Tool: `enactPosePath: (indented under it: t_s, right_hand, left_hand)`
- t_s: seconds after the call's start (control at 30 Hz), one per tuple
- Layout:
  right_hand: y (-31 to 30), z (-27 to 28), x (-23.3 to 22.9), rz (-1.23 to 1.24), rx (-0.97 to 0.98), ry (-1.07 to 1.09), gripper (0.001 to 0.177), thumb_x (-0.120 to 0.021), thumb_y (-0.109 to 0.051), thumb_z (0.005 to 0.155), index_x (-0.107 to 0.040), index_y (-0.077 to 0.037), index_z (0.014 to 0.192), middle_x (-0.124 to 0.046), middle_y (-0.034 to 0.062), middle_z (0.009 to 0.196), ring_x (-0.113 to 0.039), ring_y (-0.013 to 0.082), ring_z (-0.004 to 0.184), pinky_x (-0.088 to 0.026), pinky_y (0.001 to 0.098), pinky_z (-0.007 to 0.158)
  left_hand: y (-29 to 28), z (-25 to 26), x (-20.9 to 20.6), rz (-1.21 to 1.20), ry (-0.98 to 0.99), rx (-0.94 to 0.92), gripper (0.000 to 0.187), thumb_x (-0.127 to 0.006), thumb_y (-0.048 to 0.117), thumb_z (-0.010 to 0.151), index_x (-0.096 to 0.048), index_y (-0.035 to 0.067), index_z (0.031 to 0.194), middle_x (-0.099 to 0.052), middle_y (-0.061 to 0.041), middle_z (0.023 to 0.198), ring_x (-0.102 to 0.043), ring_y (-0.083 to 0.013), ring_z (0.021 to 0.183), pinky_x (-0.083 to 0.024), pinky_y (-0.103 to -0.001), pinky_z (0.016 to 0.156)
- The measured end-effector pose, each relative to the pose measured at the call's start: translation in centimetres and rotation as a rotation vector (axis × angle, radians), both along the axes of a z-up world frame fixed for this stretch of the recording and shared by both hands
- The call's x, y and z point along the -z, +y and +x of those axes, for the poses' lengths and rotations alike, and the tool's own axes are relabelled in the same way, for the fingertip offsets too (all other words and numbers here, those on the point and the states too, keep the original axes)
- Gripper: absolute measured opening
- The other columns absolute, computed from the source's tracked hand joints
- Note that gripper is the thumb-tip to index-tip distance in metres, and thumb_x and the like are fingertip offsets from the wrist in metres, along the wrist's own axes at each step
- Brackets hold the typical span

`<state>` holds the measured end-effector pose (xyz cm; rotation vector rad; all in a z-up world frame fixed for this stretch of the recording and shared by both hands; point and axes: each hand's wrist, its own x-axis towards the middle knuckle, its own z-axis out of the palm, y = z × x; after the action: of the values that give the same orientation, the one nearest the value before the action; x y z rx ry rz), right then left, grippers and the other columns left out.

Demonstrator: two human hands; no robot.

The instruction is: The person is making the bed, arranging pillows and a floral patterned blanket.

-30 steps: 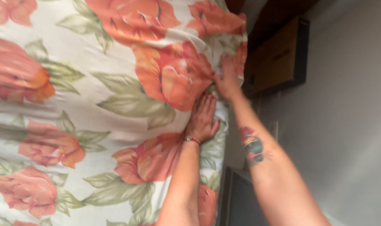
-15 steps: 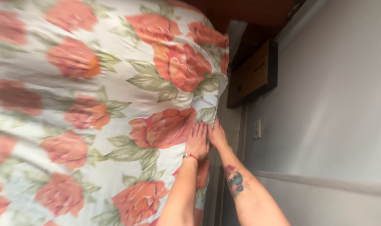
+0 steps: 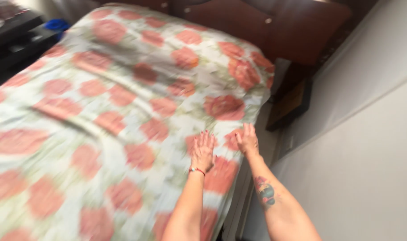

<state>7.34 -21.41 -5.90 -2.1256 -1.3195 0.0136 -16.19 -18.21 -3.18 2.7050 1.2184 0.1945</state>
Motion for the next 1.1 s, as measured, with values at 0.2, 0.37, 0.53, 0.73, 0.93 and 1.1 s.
enactPosePath:
  t_s: [0.2, 0.37, 0.53, 0.73, 0.93, 1.1]
  right_hand:
    - [-1.2, -8.2, -6.8, 0.203, -0.13, -0.17, 0.064, -0.072, -0.031, 0.088, -0.051, -0.005, 0.142, -0.044, 0.0292, 0.152, -0.049, 0.046, 0.135, -0.043, 0.0503, 0.111]
    - [0.0, -12.9, -10.2, 0.218, -0.325, -0.151, 0.064, -0.073, -0.025, 0.086, -0.05, -0.005, 0.142, -0.039, 0.0298, 0.156, -0.043, 0.0455, 0.139, -0.036, 0.0519, 0.113]
    - [2.4, -18.8, -10.5, 0.224, -0.422, -0.188, 0.066, -0.075, -0.023, 0.084, -0.05, -0.006, 0.143, -0.037, 0.0299, 0.156, -0.039, 0.0449, 0.144, -0.031, 0.0532, 0.118]
    - [1.2, -22.1, -9.2, 0.176, -0.451, -0.201, 0.069, -0.077, -0.023, 0.08, -0.051, -0.009, 0.142, -0.036, 0.0305, 0.156, -0.036, 0.0459, 0.144, -0.029, 0.0542, 0.117]
    - [-0.9, -24.7, -10.3, 0.157, -0.376, -0.323, 0.069, -0.078, -0.023, 0.077, -0.053, -0.011, 0.139, -0.038, 0.0298, 0.155, -0.037, 0.0449, 0.143, -0.032, 0.0536, 0.117]
    - [0.1, -30.8, -11.5, 0.218, -0.443, -0.359, 0.07, -0.08, -0.023, 0.076, -0.053, -0.008, 0.138, -0.039, 0.0308, 0.153, -0.037, 0.0465, 0.142, -0.031, 0.0552, 0.117]
  left_hand:
    - [-1.3, -9.7, -4.8, 0.202, -0.001, -0.142, 0.096, -0.071, 0.036, 0.085, -0.018, 0.011, 0.162, -0.011, -0.018, 0.17, -0.007, -0.0338, 0.158, -0.009, -0.053, 0.125]
    - [-1.8, -13.3, -6.2, 0.346, -0.102, -0.198, 0.092, -0.07, 0.025, 0.081, -0.026, 0.012, 0.161, -0.014, -0.018, 0.17, -0.011, -0.0342, 0.157, -0.009, -0.052, 0.125]
    - [-2.5, -18.7, -7.2, 0.469, -0.019, -0.271, 0.082, -0.063, 0.02, 0.084, -0.032, 0.014, 0.16, -0.017, -0.018, 0.17, -0.013, -0.0333, 0.157, -0.01, -0.052, 0.125]
    - [-3.6, -23.6, -8.7, 0.454, 0.023, -0.36, 0.075, -0.058, 0.019, 0.088, -0.034, 0.011, 0.158, -0.019, -0.019, 0.169, -0.013, -0.0354, 0.157, -0.011, -0.053, 0.125]
    - [-5.3, -28.1, -9.3, 0.454, -0.07, -0.358, 0.077, -0.061, 0.019, 0.087, -0.033, 0.012, 0.158, -0.018, -0.016, 0.17, -0.013, -0.034, 0.158, -0.013, -0.051, 0.125]
    - [-7.8, -32.8, -12.0, 0.462, 0.086, -0.394, 0.081, -0.062, 0.015, 0.085, -0.032, 0.014, 0.16, -0.016, -0.017, 0.17, -0.013, -0.0328, 0.156, -0.013, -0.052, 0.124]
